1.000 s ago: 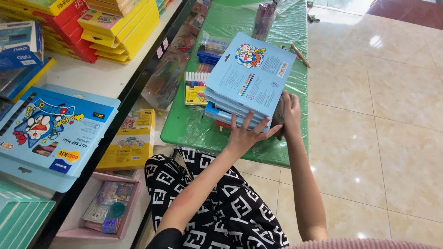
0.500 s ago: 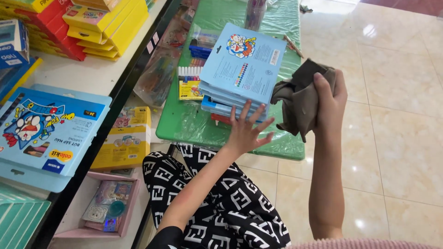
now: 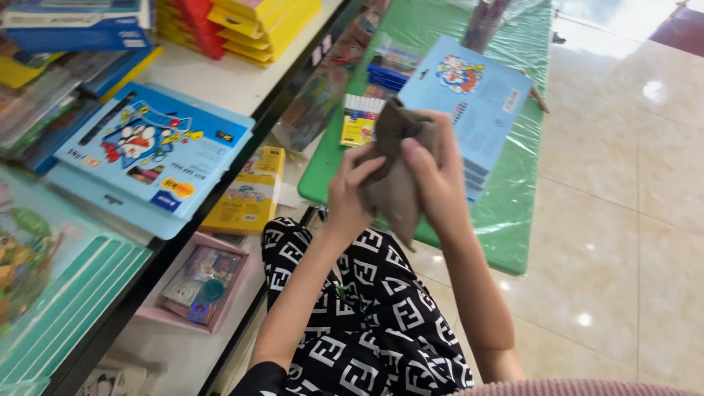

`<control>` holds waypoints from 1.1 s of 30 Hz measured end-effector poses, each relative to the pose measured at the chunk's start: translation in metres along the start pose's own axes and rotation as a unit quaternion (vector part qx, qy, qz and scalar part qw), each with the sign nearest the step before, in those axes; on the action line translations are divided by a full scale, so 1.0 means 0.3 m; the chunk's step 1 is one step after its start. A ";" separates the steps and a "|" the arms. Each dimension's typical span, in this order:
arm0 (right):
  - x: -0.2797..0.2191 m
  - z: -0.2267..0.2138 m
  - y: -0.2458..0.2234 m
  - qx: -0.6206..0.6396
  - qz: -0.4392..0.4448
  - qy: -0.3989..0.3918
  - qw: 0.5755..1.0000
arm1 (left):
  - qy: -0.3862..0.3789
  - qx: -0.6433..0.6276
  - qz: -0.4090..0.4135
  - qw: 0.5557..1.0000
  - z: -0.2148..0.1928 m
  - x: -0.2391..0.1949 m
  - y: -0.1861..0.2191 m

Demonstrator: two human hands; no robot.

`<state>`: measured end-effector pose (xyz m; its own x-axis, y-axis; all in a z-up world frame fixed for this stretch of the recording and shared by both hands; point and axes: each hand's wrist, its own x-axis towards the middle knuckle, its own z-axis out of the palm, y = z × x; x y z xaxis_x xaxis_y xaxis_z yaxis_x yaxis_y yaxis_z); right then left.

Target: Sorting and organizing various boxes of crayons, markers, and art supplies on shelves and a table.

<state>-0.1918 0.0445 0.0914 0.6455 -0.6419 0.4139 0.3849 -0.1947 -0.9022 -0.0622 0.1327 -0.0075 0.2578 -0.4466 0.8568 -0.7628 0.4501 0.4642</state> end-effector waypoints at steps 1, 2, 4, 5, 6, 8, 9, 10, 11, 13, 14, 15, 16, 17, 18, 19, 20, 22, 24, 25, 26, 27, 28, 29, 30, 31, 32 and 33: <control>0.013 0.053 0.032 0.004 0.001 -0.009 1.000 | 0.005 0.009 -0.002 1.000 -0.051 -0.012 -0.039; 0.023 0.101 0.062 -0.098 -0.072 -0.032 0.992 | 0.020 0.058 -0.010 0.998 -0.096 -0.027 -0.076; 0.046 0.172 0.154 -0.195 -0.142 -0.060 0.968 | 0.039 0.111 -0.021 0.993 -0.158 -0.081 -0.194; 0.059 0.194 0.215 -0.309 -0.139 -0.072 0.938 | 0.003 0.203 -0.042 0.978 -0.177 -0.121 -0.274; 0.071 0.212 0.275 -0.419 -0.134 -0.083 0.894 | -0.033 0.292 -0.062 0.954 -0.190 -0.162 -0.354; 0.049 0.152 0.723 -0.553 -0.160 -0.094 0.812 | -0.147 0.326 -0.088 0.930 -0.172 -0.241 -0.447; 0.026 0.089 0.928 -0.673 -0.183 -0.098 0.710 | -0.263 0.351 -0.107 0.892 -0.161 -0.278 -0.494; 0.007 0.091 0.904 -0.672 -0.181 -0.101 0.711 | -0.264 0.350 -0.111 0.892 -0.145 -0.291 -0.461; -0.012 0.093 0.878 -0.669 -0.190 -0.083 0.714 | -0.232 0.321 -0.082 0.915 -0.128 -0.302 -0.426; 0.017 0.093 0.846 -0.664 -0.211 -0.061 0.714 | -0.191 0.296 -0.044 0.935 -0.111 -0.279 -0.418; 0.001 0.085 0.838 -0.643 -0.200 -0.067 0.737 | -0.175 0.284 -0.050 0.941 -0.106 -0.290 -0.408; -0.014 0.075 0.831 -0.620 -0.189 -0.072 0.758 | -0.160 0.271 -0.056 0.948 -0.100 -0.301 -0.398; -0.031 0.079 0.792 -0.622 -0.190 -0.072 0.756 | -0.158 0.269 -0.054 0.948 -0.091 -0.274 -0.386; -0.047 0.083 0.754 -0.582 -0.161 -0.074 0.793 | -0.148 0.271 -0.105 0.945 -0.082 -0.246 -0.373; -0.062 0.087 0.713 -0.540 -0.131 -0.077 0.828 | -0.137 0.272 -0.156 0.940 -0.073 -0.216 -0.359; -0.054 0.092 0.632 -0.542 -0.133 -0.077 0.826 | -0.135 0.271 -0.155 0.940 -0.054 -0.175 -0.345; -0.061 0.100 0.553 -0.504 -0.121 -0.074 0.852 | -0.101 0.253 -0.186 0.944 -0.036 -0.146 -0.325; -0.065 0.095 0.403 -0.467 -0.106 -0.068 0.875 | -0.071 0.232 -0.217 0.946 0.017 -0.091 -0.319; -0.058 0.073 0.256 -0.489 -0.179 -0.014 0.853 | 0.013 0.046 -0.204 0.978 0.086 -0.037 -0.346; -0.053 0.025 0.229 -0.491 -0.176 -0.010 0.853 | 0.009 0.043 -0.204 0.978 0.115 -0.006 -0.372; -0.046 -0.026 0.201 -0.498 -0.169 0.040 0.849 | 0.027 -0.053 -0.253 0.966 0.147 0.030 -0.399; -0.039 -0.076 0.172 -0.504 -0.162 0.090 0.843 | 0.044 -0.149 -0.299 0.941 0.180 0.065 -0.426; -0.013 -0.150 0.180 -0.507 -0.159 0.094 0.842 | 0.039 -0.152 -0.299 0.941 0.193 0.107 -0.437; 0.012 -0.225 0.187 -0.483 -0.146 0.169 0.847 | 0.026 -0.231 -0.386 0.893 0.208 0.148 -0.448; 0.032 -0.300 0.193 -0.456 -0.131 0.242 0.846 | 0.012 -0.304 -0.469 0.829 0.223 0.186 -0.455; 0.052 -0.377 0.240 -0.459 -0.127 0.246 0.844 | 0.007 -0.306 -0.471 0.827 0.221 0.204 -0.445; 0.076 -0.454 0.286 -0.313 -0.041 0.271 0.909 | -0.048 -0.302 -0.501 0.809 0.218 0.228 -0.437; 0.097 -0.532 0.330 -0.156 0.045 0.289 0.944 | -0.103 -0.298 -0.528 0.789 0.215 0.252 -0.428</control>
<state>-0.2401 -0.1118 -0.0054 0.1648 -0.9456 0.2804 0.0742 -0.2716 -0.9596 0.0171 -0.0087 -0.0169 0.4142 -0.9041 -0.1050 0.2421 -0.0017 0.9703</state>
